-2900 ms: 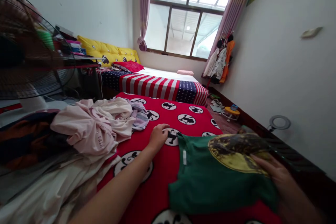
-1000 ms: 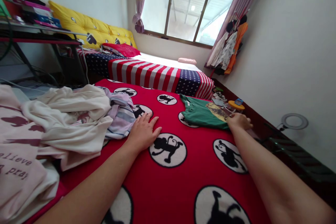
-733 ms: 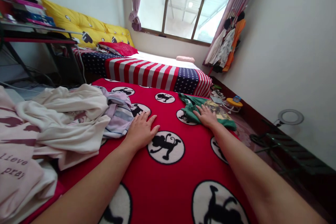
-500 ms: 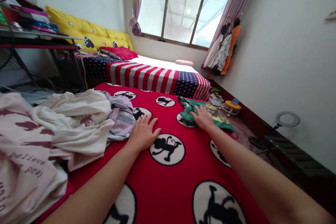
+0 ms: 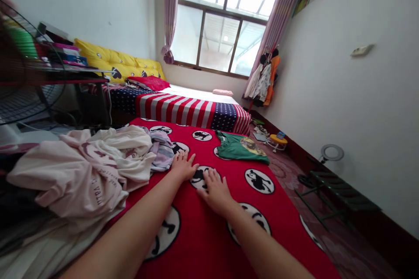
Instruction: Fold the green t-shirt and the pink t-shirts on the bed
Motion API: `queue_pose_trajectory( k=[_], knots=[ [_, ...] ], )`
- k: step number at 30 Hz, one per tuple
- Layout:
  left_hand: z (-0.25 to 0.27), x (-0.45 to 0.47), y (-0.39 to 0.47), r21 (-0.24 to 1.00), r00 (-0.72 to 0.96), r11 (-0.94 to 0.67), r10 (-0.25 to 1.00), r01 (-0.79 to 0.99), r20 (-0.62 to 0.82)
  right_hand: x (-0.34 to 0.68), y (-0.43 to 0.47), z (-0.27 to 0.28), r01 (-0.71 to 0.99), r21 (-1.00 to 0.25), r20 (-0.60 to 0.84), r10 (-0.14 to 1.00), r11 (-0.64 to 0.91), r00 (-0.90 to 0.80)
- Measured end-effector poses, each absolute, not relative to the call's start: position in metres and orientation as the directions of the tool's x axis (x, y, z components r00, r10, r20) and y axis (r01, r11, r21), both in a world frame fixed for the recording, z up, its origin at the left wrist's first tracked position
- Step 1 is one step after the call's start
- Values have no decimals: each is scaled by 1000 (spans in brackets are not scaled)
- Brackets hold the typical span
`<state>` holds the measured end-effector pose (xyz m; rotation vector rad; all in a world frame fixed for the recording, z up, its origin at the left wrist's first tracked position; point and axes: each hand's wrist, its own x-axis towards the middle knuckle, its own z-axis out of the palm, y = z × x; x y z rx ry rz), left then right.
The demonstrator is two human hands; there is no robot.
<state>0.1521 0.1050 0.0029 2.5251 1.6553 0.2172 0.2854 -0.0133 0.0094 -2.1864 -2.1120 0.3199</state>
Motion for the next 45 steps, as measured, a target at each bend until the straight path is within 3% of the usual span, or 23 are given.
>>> queue_pose_trajectory(
  k=[2,5,13,17,26,32,38,41,43,45],
  knots=[
    [4,148,92,180,390,-387,920,904,18,265,-44,-2,972,-231,15,999,33,-30],
    [3,137,64,184,398,-388,917,903,-17,252,-71,-11,969,-246,113,994,29,-1],
    [-11,106,-29,147,340,-353,934,924,111,256,-70,-5,950,-312,158,987,32,19],
    [-15,100,-44,223,331,-374,920,900,208,261,-72,-6,943,-329,170,985,46,11],
    [-12,94,-37,369,317,-402,909,838,272,261,-74,-5,955,-292,158,987,57,-11],
    [-10,88,-31,493,246,-415,895,765,372,240,-92,-9,960,-227,92,985,162,-145],
    [19,77,-41,472,141,-423,841,773,522,238,-95,-7,950,-241,133,976,199,-171],
    [53,56,-53,352,-50,-292,702,889,711,241,-93,-5,939,-276,149,974,205,-168],
    [70,35,-57,352,-220,-115,592,929,775,242,-93,-5,933,-292,158,973,209,-169],
    [75,12,-55,392,-318,-9,568,920,759,243,-92,-7,927,-305,166,971,217,-173]
  ],
)
